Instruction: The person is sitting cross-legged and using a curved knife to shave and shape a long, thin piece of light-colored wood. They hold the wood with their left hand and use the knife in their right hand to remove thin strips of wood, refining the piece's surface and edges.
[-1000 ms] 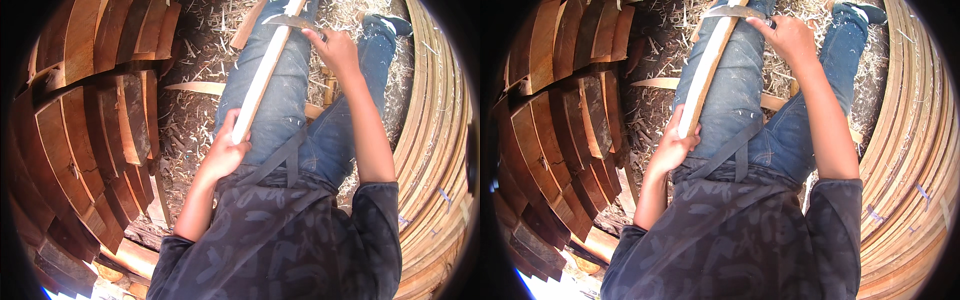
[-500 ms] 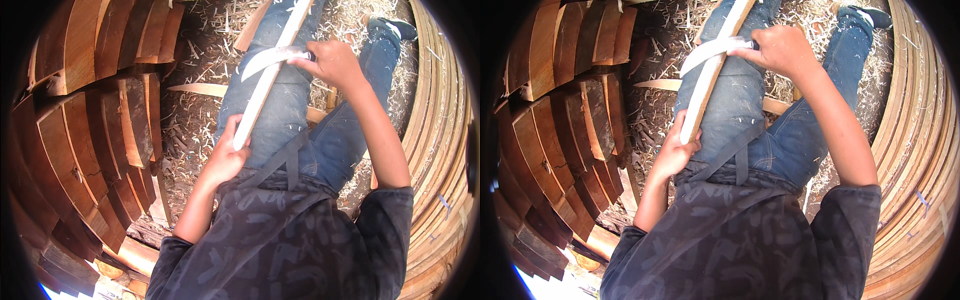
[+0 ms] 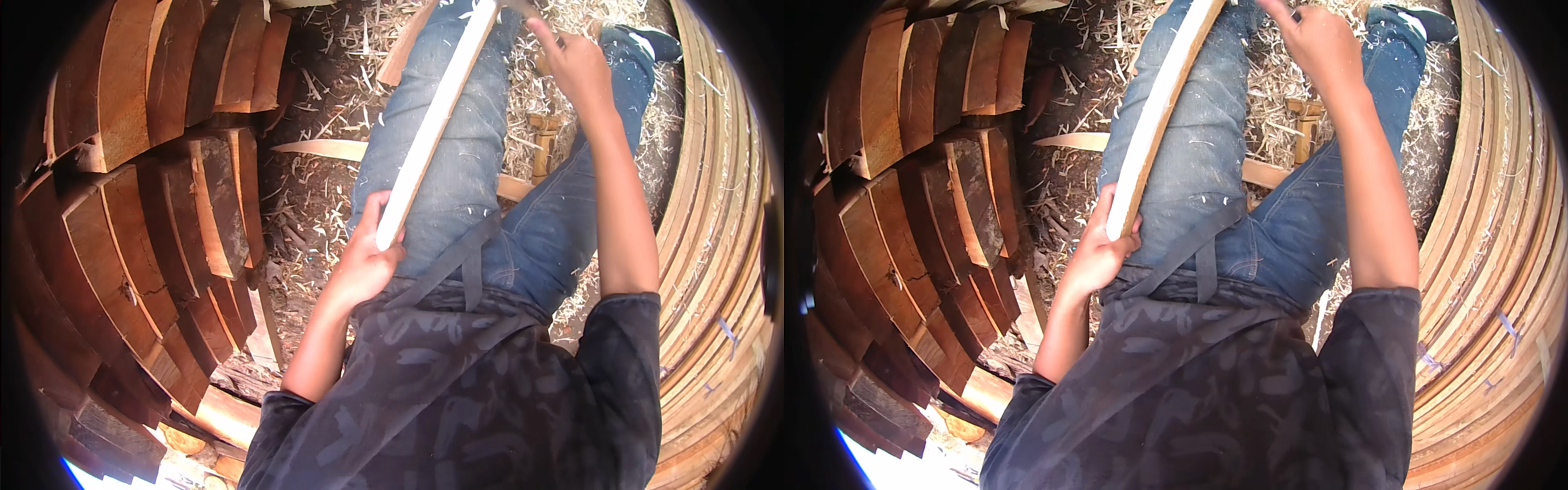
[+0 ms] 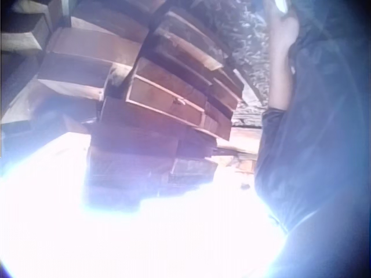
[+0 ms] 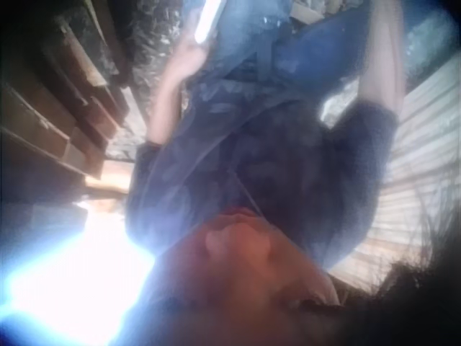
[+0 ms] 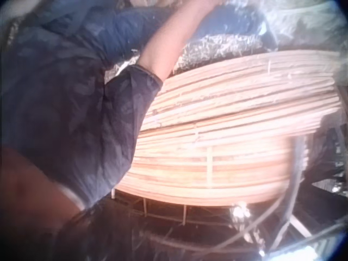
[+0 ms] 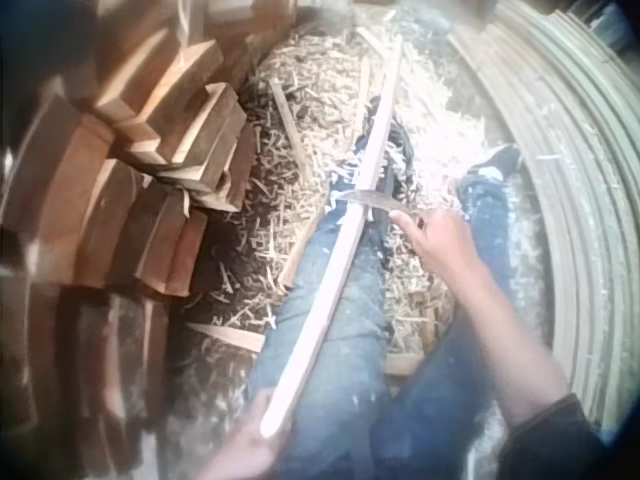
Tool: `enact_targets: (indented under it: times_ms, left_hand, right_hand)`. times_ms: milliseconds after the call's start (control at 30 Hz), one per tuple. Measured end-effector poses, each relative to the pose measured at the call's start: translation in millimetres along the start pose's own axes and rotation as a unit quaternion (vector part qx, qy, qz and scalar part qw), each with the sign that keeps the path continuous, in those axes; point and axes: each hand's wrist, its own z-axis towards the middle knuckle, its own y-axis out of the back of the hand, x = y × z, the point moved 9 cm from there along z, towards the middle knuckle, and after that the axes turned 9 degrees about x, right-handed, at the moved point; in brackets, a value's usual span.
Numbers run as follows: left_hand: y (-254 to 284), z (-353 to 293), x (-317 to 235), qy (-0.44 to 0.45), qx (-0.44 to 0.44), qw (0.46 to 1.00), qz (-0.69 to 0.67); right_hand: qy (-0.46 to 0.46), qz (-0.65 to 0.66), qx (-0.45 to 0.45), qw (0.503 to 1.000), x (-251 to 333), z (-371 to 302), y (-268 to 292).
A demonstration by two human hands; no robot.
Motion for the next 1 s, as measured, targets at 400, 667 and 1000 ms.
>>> enact_targets:
  times_ms: [400, 667, 1000]
  left_hand:
    - [-3, -5, -8, -0.005, -0.051, 0.994, 0.1]
    - [-14, -9, -22, -0.023, -0.109, 0.975, 0.192]
    - [-3, -26, -31, -0.051, -0.181, 0.921, 0.342]
  right_hand:
    - [-0.045, -0.031, 0.098, 0.994, -29, 5, -7]
    - [-0.167, -0.009, -0.008, 0.986, -71, 5, 3]
    - [-0.125, 0.278, 0.047, 0.951, -50, -140, -59]
